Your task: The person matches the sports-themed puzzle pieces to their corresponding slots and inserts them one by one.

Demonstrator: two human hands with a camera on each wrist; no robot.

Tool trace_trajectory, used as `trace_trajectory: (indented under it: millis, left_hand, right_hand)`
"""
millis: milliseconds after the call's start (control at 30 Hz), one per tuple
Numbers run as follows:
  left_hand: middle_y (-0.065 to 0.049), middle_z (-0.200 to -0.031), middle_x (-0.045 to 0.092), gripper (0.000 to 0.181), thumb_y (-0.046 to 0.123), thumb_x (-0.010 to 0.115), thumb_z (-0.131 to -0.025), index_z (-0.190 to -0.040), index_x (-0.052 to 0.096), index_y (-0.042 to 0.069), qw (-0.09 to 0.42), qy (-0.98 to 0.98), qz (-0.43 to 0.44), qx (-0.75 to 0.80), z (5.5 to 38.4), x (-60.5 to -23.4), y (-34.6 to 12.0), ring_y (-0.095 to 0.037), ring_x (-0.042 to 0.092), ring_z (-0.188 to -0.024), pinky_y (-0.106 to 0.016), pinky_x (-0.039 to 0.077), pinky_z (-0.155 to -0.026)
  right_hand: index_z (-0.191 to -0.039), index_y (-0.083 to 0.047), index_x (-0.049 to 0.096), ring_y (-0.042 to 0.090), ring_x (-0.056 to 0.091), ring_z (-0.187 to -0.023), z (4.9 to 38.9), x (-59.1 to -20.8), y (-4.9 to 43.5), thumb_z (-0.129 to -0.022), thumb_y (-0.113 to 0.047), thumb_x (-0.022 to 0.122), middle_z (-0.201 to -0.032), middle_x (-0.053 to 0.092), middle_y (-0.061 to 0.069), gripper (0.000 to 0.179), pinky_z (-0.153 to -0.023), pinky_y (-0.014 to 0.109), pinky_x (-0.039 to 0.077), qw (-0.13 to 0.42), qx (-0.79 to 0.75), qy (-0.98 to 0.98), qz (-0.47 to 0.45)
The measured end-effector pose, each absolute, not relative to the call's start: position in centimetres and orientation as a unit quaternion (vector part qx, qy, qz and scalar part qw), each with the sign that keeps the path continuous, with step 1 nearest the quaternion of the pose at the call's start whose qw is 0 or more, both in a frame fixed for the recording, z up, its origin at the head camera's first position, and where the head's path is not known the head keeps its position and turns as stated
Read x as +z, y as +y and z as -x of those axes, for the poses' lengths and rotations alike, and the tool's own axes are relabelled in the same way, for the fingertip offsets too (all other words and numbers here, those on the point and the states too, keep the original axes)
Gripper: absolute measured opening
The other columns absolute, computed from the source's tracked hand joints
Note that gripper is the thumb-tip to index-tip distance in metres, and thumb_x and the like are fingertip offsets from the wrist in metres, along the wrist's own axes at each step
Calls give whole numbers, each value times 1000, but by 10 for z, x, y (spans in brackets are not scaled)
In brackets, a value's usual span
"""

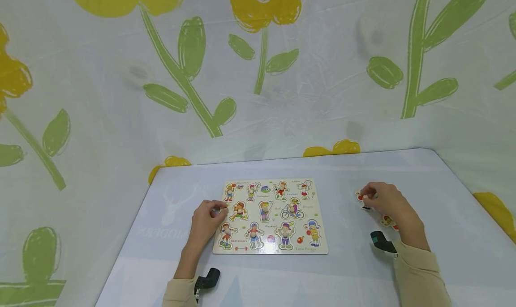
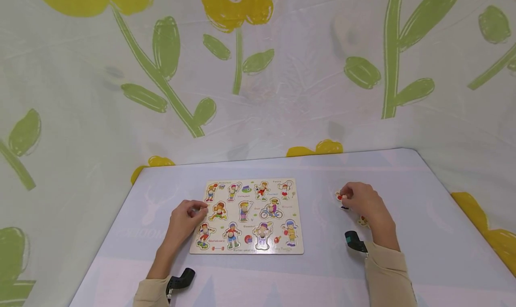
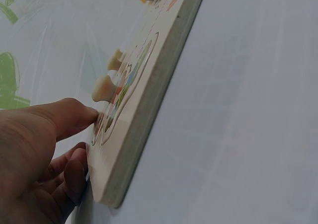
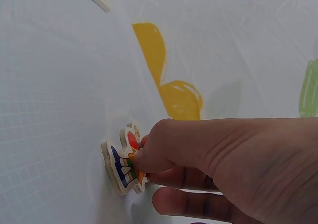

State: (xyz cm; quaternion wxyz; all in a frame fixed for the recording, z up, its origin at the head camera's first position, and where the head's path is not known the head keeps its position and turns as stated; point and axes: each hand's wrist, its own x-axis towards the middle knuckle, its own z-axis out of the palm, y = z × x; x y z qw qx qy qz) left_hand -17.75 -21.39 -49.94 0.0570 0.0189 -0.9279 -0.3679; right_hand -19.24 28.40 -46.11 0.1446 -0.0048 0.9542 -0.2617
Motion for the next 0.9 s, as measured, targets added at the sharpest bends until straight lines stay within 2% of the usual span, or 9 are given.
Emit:
trace_trajectory:
  millis: [233,500,633,900]
  left_hand:
    - [-5,-93,62,13,20,73,-86,-98,75,14,59,-928,-17,-367,178,-500,-215,-13,49,-71,-22,38,-62]
    - [-5,-92,62,13,21,73,-86,-98,75,14,61,-928,-17,-368,179,-501,-215,-13,49,-71,-22,38,-63]
    - [-4,-92,62,14,21,73,-86,-98,75,14,60,-929,-18,-366,179,-501,-215,-13,49,-72,-22,38,-63]
    - [-5,-92,62,14,21,73,-86,-98,75,14,60,-929,-16,-365,179,-501,-215,-13,49,-71,-22,38,-63]
  right_hand:
    - [-110,-5,65,27,56,-91,191,-460,280,-90,-17,63,-102,63,13,23,-76,44,48,142,-265,954,3]
    - [-106,-5,66,24,56,-87,193,-459,269,-87,-15,64,-97,64,11,22,-75,38,48,135,-274,952,11]
    - [-103,-6,67,23,55,-85,194,-460,262,-84,-14,65,-94,64,9,21,-70,34,46,133,-271,953,12]
    - [-99,-6,67,22,54,-81,195,-458,251,-82,-12,69,-91,64,8,18,-67,33,45,139,-264,954,23]
